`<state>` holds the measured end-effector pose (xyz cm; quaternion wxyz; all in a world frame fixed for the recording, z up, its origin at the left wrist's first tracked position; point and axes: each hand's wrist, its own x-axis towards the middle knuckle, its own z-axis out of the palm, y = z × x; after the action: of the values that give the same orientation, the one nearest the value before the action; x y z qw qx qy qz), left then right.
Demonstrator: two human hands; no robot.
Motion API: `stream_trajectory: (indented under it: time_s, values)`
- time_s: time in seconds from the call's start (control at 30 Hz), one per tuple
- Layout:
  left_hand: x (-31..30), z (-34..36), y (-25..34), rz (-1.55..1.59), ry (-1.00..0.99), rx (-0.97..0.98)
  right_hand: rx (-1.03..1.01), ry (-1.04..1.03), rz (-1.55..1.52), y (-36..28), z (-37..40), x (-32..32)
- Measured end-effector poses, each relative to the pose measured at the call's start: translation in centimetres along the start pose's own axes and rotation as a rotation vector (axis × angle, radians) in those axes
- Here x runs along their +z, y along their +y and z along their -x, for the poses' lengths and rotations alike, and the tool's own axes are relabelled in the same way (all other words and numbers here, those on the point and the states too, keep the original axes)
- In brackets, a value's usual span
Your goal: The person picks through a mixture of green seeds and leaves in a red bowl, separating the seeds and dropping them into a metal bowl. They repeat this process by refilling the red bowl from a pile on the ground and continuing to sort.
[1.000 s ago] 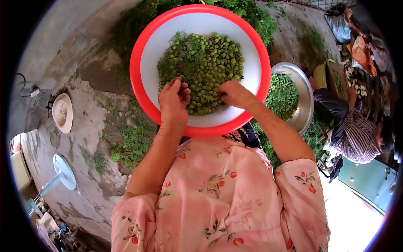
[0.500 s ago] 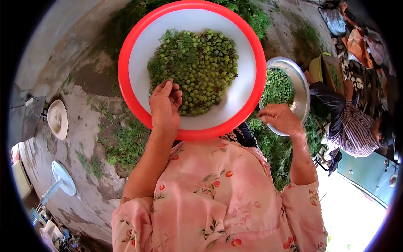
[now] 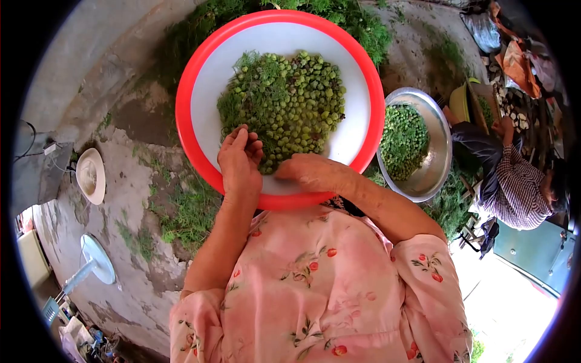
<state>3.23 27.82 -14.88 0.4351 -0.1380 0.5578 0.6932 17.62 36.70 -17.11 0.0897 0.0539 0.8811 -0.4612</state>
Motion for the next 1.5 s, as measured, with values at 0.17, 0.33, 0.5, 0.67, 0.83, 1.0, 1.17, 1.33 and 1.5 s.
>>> stream_trajectory:
  time_s: [0.17, 0.33, 0.5, 0.67, 0.83, 1.0, 1.17, 1.33, 1.5]
  values:
    - [-0.3, 0.1, -0.1, 0.006, -0.004, -0.010, 0.173, 0.257, 0.172, 3.0, 2.6, -3.4]
    - [-0.2, 0.0, 0.1, 0.040, -0.008, 0.000, 0.238, 0.598, 0.365, 4.3, 3.0, -6.0]
    - [-0.1, -0.1, 0.3, 0.041, -0.018, 0.001, 0.209, 0.604, 0.184, 3.7, 1.3, -6.0]
    - [0.0, -0.1, 0.4, 0.057, -0.008, -0.017, 0.306, 0.211, -0.253, 1.2, -1.9, -4.6]
    - [-0.2, -0.1, 0.1, 0.031, -0.048, 0.000, 0.369, 0.449, -0.486, 4.4, -2.7, -2.4]
    - [-0.2, -0.3, 0.1, 0.075, -0.041, -0.008, 0.314, 0.310, 0.255, 2.5, -1.5, -3.1]
    - [-0.3, -0.4, 0.0, 0.067, -0.030, -0.012, 0.332, -0.103, 0.283, 1.3, -1.6, -1.1]
    - [-0.1, -0.3, 0.2, 0.074, -0.037, -0.018, 0.303, -0.216, 0.348, 0.3, -1.3, -1.7]
    - [-0.2, -0.4, 0.5, 0.078, -0.014, -0.033, 0.199, -0.296, 0.127, -0.1, 0.8, -2.4]
